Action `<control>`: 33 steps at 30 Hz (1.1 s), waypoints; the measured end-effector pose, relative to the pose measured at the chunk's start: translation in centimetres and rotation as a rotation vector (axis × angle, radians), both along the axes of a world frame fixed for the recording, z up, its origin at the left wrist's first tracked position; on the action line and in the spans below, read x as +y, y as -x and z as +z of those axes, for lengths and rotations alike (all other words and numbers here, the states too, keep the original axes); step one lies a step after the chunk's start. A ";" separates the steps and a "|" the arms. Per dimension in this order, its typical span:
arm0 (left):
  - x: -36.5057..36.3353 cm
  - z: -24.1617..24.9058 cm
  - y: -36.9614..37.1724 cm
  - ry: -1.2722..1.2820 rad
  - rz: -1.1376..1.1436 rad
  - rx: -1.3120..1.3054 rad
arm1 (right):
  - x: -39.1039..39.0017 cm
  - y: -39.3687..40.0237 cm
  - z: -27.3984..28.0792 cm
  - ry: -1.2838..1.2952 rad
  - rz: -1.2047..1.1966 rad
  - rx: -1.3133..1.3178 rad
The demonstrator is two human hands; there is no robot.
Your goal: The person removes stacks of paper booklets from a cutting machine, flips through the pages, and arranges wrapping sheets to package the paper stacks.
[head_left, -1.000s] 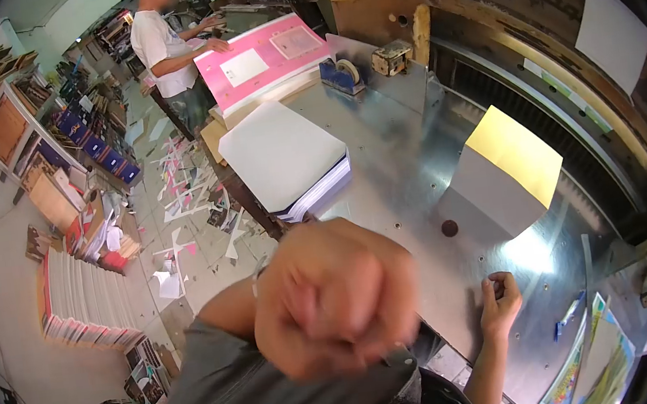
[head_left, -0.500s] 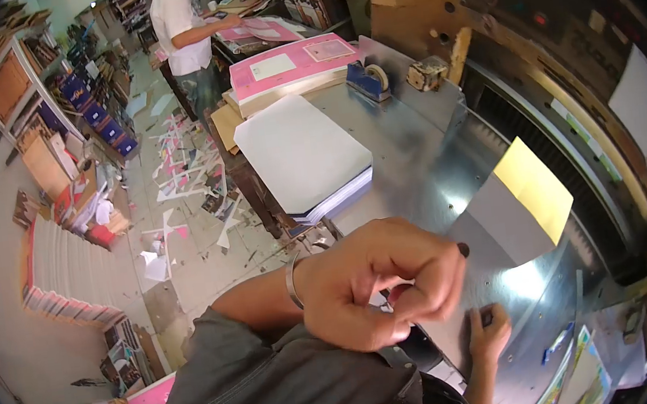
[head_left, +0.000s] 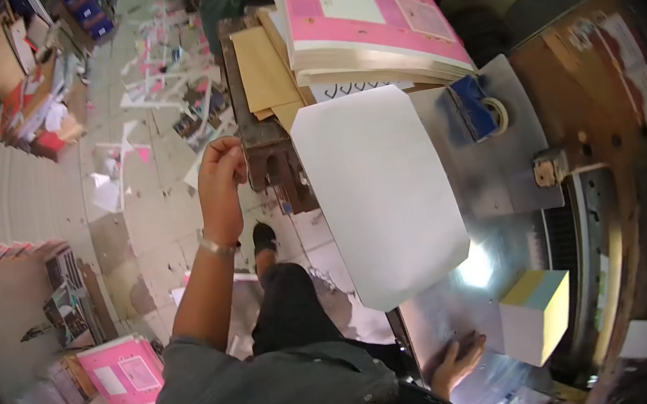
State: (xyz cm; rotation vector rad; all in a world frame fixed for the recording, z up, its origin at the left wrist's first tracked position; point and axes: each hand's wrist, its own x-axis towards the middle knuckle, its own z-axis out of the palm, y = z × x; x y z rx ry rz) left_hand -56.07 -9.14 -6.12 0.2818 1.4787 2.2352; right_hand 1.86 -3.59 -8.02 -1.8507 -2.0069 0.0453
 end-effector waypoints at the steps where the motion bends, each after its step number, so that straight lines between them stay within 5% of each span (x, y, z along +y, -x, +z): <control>1: 0.6 -1.9 0.8 0.055 0.012 -0.075 | 0.1 -0.1 0.1 0.012 0.004 -0.032; 9: 2.5 -9.3 2.4 0.313 -0.113 -0.353 | 0.0 2.0 1.3 0.066 -0.007 -0.024; 13: 4.8 -6.4 3.9 0.277 -0.202 -0.304 | 0.2 1.0 -0.1 0.061 -0.005 0.077; 19: 8.9 -1.6 11.6 0.213 -0.223 -0.059 | 0.6 3.7 2.2 0.110 -0.084 -0.281; 22: 10.8 -2.3 14.1 0.245 -0.116 -0.018 | 3.4 7.9 7.8 -0.744 0.738 -0.819; 26: 11.1 -4.1 14.7 0.225 -0.089 0.222 | 0.6 5.2 4.2 0.225 -0.147 -0.287; 29: 8.2 -7.8 13.8 0.719 -0.316 0.674 | 0.3 2.0 1.7 0.294 -0.174 -0.252; 33: 5.2 -4.8 10.0 0.878 -0.288 1.019 | 0.8 4.3 2.3 0.421 -0.365 -0.252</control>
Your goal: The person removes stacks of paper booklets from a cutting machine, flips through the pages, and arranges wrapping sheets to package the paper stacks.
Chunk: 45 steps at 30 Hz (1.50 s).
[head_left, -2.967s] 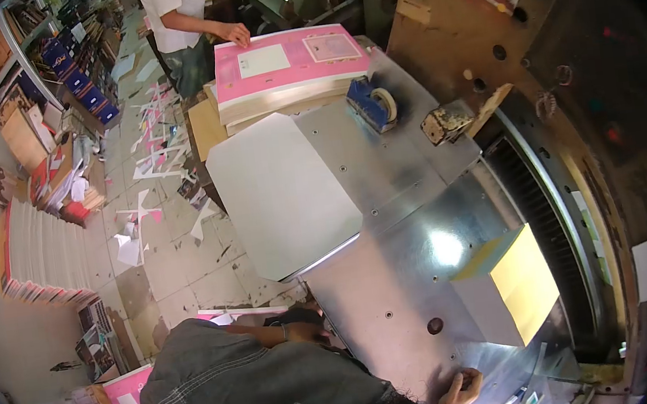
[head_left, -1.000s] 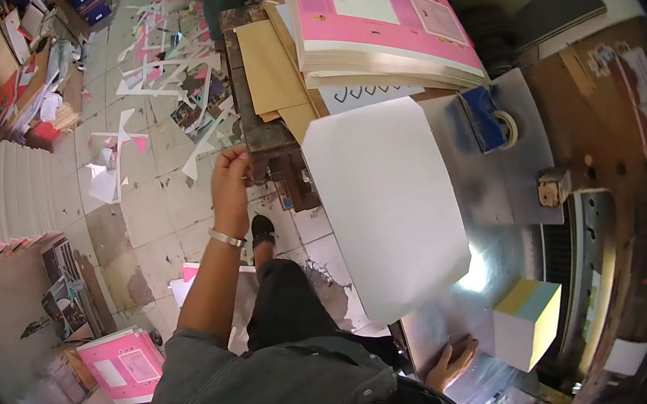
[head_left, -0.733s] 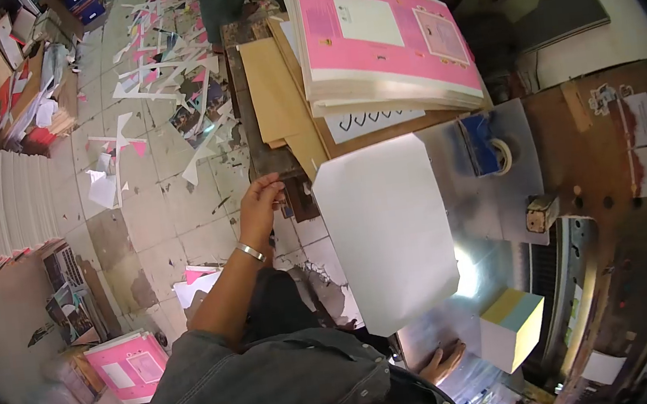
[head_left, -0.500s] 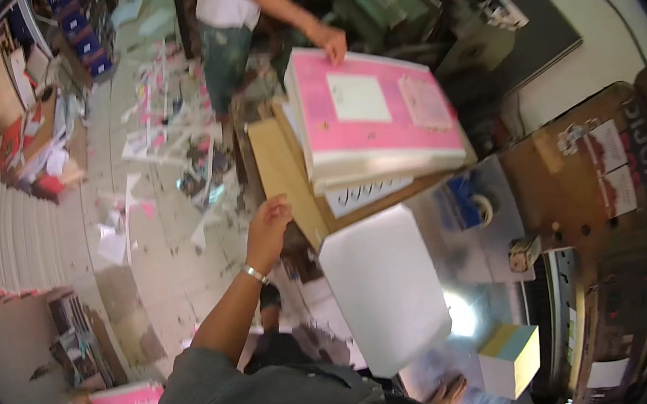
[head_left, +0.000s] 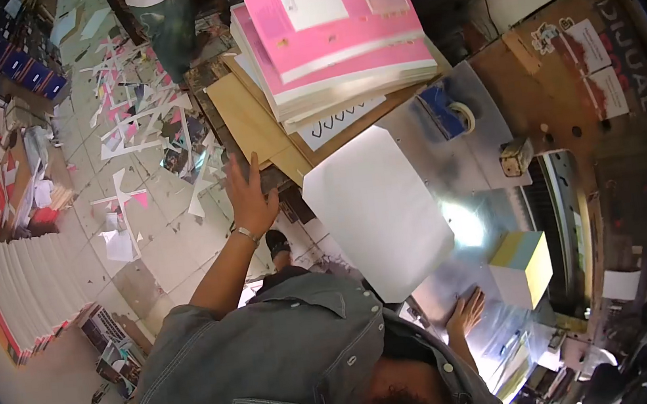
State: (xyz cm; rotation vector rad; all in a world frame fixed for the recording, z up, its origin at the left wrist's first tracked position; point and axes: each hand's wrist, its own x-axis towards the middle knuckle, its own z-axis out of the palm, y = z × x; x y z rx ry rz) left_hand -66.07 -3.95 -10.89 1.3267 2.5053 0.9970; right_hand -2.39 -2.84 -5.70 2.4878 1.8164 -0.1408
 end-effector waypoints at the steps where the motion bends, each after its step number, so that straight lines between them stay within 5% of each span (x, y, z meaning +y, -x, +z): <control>1: 0.1 0.9 0.1 0.065 -0.004 0.065 | 0.1 0.2 0.2 0.007 -0.037 0.008; 9: 6.5 8.2 10.0 -0.428 0.207 0.559 | 1.0 -3.3 -4.0 -0.119 -0.103 -0.018; 12: 7.3 13.7 12.8 -0.595 0.048 0.550 | 2.1 2.2 -1.1 -0.028 -0.339 -0.039; 13: 7.4 15.5 12.9 -0.657 -0.095 0.303 | 2.5 2.9 -0.9 -0.037 -0.340 -0.030; 15: 7.3 16.0 13.5 -0.236 -0.196 -0.072 | 2.0 2.8 -0.6 -0.039 -0.357 -0.035; 18: 7.1 11.7 12.7 -0.179 -0.108 0.306 | 1.9 3.3 -0.1 -0.037 -0.361 -0.027; 20: 6.9 14.6 9.3 -0.165 0.119 0.517 | 1.9 2.6 -1.1 -0.102 -0.329 -0.028; 23: 8.8 12.6 9.2 -0.355 0.096 0.051 | 1.3 2.5 -1.0 -0.109 -0.333 -0.043; 26: 9.4 8.1 8.9 -0.135 0.122 0.120 | 2.0 3.5 -0.3 -0.087 -0.357 -0.028; 29: 10.7 7.0 7.9 0.007 -0.065 0.063 | 1.8 3.7 0.0 -0.091 -0.363 -0.011; 32: 14.1 7.8 9.0 -0.328 -0.283 -0.179 | 1.7 3.7 0.0 -0.096 -0.374 -0.012; 35: 16.0 15.9 7.5 -0.437 -0.020 0.344 | 1.8 3.5 -0.4 -0.111 -0.362 -0.015; 38: 18.5 17.3 8.5 -0.745 0.035 0.483 | 1.8 2.5 -1.2 -0.130 -0.357 -0.030; 45: 14.0 11.3 4.0 -0.225 -0.200 0.353 | 1.4 3.3 -0.7 -0.189 -0.359 0.005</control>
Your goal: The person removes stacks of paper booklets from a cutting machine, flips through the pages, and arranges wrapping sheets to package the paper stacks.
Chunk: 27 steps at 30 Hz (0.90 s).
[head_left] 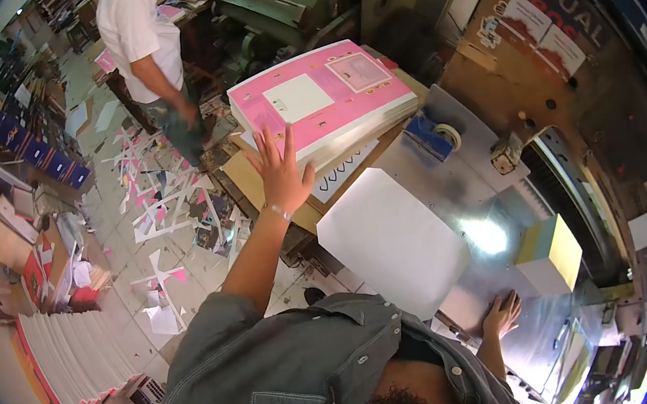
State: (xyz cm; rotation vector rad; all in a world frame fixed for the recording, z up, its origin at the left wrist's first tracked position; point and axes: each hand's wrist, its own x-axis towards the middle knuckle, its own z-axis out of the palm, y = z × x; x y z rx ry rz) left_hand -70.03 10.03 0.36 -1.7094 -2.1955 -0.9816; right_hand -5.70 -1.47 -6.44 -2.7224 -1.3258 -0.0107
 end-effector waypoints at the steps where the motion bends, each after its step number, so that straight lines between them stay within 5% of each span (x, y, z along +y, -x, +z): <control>1: -1.0 -0.8 -0.7 0.027 0.015 -0.039 | 0.1 0.0 0.0 -0.009 0.000 0.003; 3: -2.7 -1.6 -1.7 0.085 0.054 -0.116 | 0.2 -0.2 -0.3 -0.025 -0.008 0.011; 8: -1.7 2.8 1.4 -0.406 0.186 0.213 | 0.0 -0.7 -0.6 -0.022 0.024 -0.021; 11: -2.0 4.7 3.6 -0.285 -0.196 -0.217 | 0.2 -0.4 -0.5 -0.020 0.004 -0.024; 17: -6.7 -4.8 2.5 0.064 -0.199 -0.468 | 0.2 -0.6 -0.4 0.009 -0.001 -0.003; 23: -11.6 -9.3 -1.4 0.175 -0.217 -0.600 | 1.3 0.1 2.9 0.073 0.000 0.141; 24: -11.9 -10.3 -1.5 0.163 -0.185 -0.588 | 2.2 -7.5 -2.4 -0.173 0.233 0.450; 27: -12.2 -12.9 -0.9 0.115 0.005 -0.651 | 5.7 0.2 3.3 -0.569 0.279 0.456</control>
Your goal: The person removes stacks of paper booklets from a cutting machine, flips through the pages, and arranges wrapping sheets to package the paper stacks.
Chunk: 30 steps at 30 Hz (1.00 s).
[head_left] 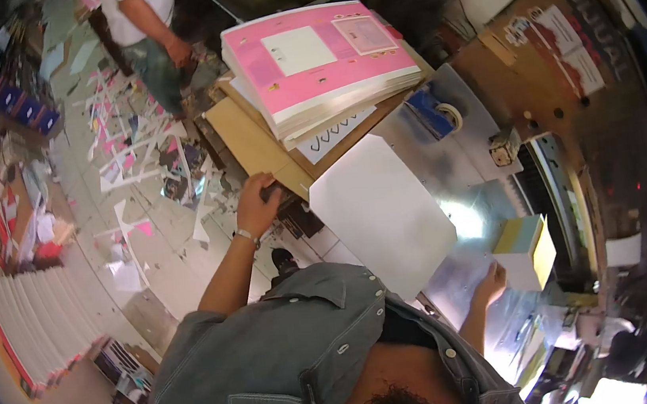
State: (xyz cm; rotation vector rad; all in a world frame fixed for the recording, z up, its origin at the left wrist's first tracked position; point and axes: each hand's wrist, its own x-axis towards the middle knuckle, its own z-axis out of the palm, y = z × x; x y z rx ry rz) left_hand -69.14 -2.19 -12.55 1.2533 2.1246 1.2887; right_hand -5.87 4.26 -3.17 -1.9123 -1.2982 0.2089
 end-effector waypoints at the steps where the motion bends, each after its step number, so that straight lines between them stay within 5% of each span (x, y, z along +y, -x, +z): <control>1: 0.1 -0.3 0.4 0.027 0.104 -0.073 | 1.9 3.9 1.8 -0.032 0.073 0.122; 4: 1.8 -4.0 2.4 -0.016 0.414 -0.431 | 5.4 21.2 8.6 -0.069 0.445 0.363; 7: 4.3 -8.7 4.0 -0.042 0.564 -0.580 | 6.4 35.4 11.7 0.089 1.034 0.221; 8: 4.6 -8.3 4.0 -0.027 0.565 -0.607 | 6.4 39.0 12.9 0.070 1.209 -0.048; 10: 4.8 -5.9 4.0 0.000 0.575 -0.663 | 7.0 44.4 13.4 0.040 1.498 -0.142; 17: 4.2 -4.2 4.3 -0.050 0.536 -0.662 | 9.2 52.4 10.8 0.319 1.483 -0.167; 20: 5.7 -7.3 3.9 -0.004 0.699 -0.485 | 10.2 52.5 8.6 0.432 1.464 -0.165; 23: 6.8 -8.8 4.4 -0.027 0.537 -0.746 | 10.3 52.1 7.9 0.493 1.427 -0.181; 30: 7.2 -1.4 3.8 -0.061 0.453 -0.695 | 11.1 49.5 6.6 0.561 1.355 -0.162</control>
